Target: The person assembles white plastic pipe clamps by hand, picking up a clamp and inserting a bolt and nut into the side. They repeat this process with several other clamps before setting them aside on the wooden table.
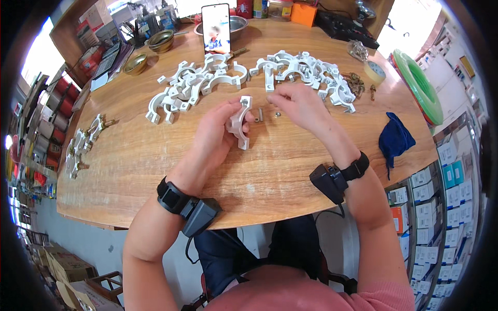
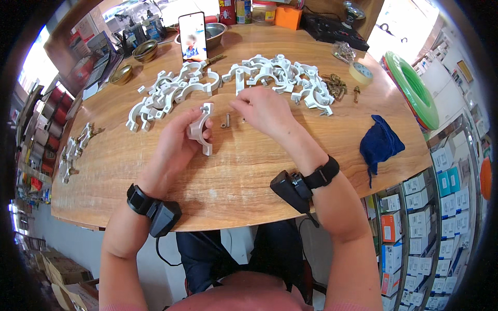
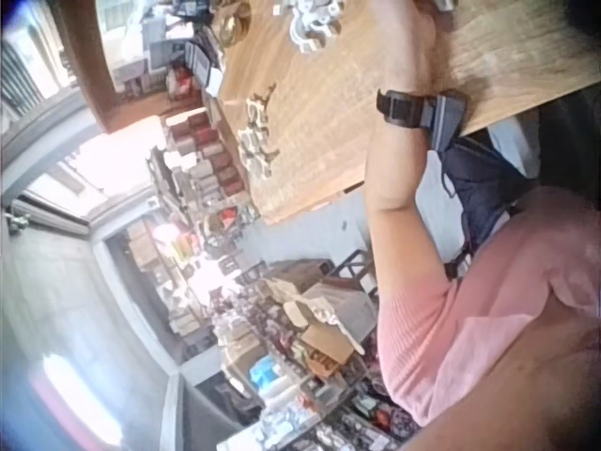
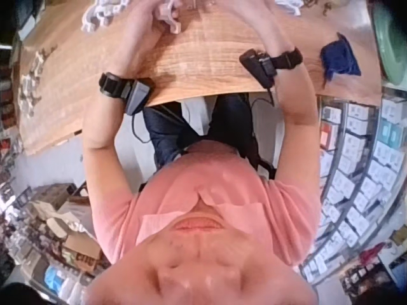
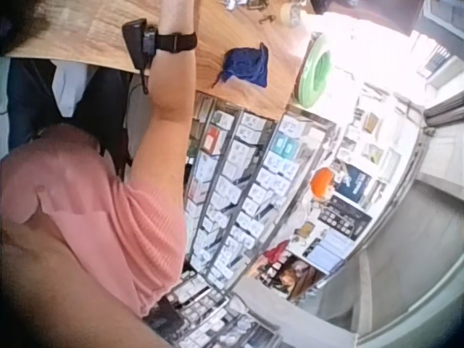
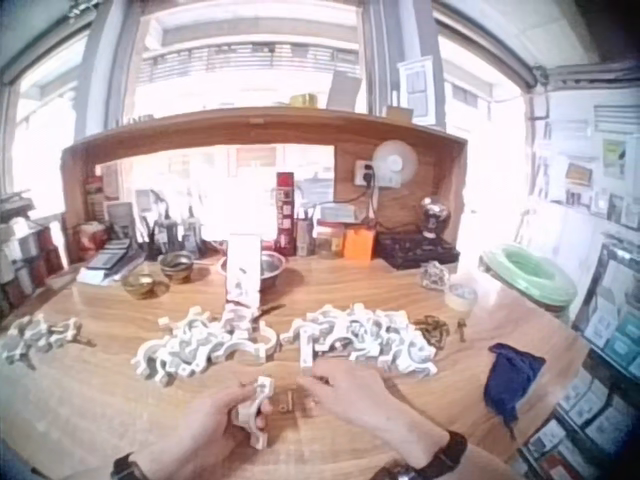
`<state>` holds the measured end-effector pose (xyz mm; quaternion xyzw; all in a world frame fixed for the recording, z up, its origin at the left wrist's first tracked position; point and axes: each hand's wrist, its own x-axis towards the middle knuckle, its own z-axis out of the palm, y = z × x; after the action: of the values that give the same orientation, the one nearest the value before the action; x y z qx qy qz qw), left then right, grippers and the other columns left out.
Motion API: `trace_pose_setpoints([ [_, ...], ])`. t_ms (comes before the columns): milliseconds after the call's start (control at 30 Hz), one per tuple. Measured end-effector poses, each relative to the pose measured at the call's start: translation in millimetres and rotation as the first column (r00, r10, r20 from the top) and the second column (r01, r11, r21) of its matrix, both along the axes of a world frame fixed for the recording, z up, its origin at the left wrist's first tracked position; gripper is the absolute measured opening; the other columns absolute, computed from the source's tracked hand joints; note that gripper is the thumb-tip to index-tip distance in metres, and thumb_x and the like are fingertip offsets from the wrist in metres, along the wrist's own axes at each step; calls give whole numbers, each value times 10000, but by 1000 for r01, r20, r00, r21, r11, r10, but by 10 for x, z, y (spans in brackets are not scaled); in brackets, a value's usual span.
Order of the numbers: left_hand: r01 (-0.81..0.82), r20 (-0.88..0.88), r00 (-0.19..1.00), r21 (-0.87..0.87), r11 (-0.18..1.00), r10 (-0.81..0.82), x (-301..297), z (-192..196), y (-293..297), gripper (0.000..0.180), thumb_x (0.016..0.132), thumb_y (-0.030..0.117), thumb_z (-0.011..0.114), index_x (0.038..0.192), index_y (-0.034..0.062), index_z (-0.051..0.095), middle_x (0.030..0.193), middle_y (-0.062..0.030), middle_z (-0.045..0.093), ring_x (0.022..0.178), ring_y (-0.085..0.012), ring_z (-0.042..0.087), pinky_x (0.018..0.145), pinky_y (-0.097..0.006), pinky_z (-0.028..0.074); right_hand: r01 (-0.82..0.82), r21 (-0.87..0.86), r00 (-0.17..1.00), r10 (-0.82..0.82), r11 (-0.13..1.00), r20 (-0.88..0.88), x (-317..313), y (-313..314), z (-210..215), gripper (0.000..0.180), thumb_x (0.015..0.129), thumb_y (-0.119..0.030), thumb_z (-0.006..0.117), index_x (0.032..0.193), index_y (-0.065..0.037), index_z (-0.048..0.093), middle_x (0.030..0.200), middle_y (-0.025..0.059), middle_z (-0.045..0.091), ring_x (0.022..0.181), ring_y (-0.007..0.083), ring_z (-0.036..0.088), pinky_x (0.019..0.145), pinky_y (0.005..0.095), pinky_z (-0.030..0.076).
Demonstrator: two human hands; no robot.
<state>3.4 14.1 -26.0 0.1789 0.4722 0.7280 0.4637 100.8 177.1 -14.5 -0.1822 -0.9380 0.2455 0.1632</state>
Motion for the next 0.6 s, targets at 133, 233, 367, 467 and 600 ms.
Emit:
trace_pose_setpoints([
  [133,36,21,999,69,997,-37,-8,-7,1,226,872,196,437,1036,45,477,743,-28,561,612,-98,493,567,-227,406,-69,-440,995,28,895,-98,-21,-76,89,358,843,-338,515,782,0,613,669,34,585,593,90,525,527,224,410],
  [233,55,6,998,74,996,-55,35,17,-8,243,873,211,463,1051,48,488,750,-14,558,618,-89,479,575,-216,393,-161,-605,983,74,780,-166,-23,-128,87,360,847,-348,510,825,-7,623,661,17,585,575,75,520,522,214,413],
  [367,83,-9,997,120,989,-83,46,33,2,249,873,202,470,1069,52,502,755,-1,557,618,-75,469,580,-207,381,-222,-750,975,137,624,-175,6,-210,98,304,843,-333,520,846,-51,634,666,-3,597,566,75,525,514,216,415],
  [467,73,40,996,130,989,-79,47,42,21,256,872,201,475,1080,57,508,759,3,557,617,-71,464,578,-202,376,-172,-803,984,132,571,-117,-12,-192,69,261,861,-269,504,860,-23,589,653,7,543,569,75,496,488,197,360],
  [600,38,-5,999,151,988,-38,1,20,1,258,864,194,494,1084,60,518,766,-1,564,606,-72,455,570,-202,372,-235,-865,972,113,444,-206,-44,-204,19,243,857,-256,510,863,-23,580,668,10,544,581,75,504,480,190,348],
])
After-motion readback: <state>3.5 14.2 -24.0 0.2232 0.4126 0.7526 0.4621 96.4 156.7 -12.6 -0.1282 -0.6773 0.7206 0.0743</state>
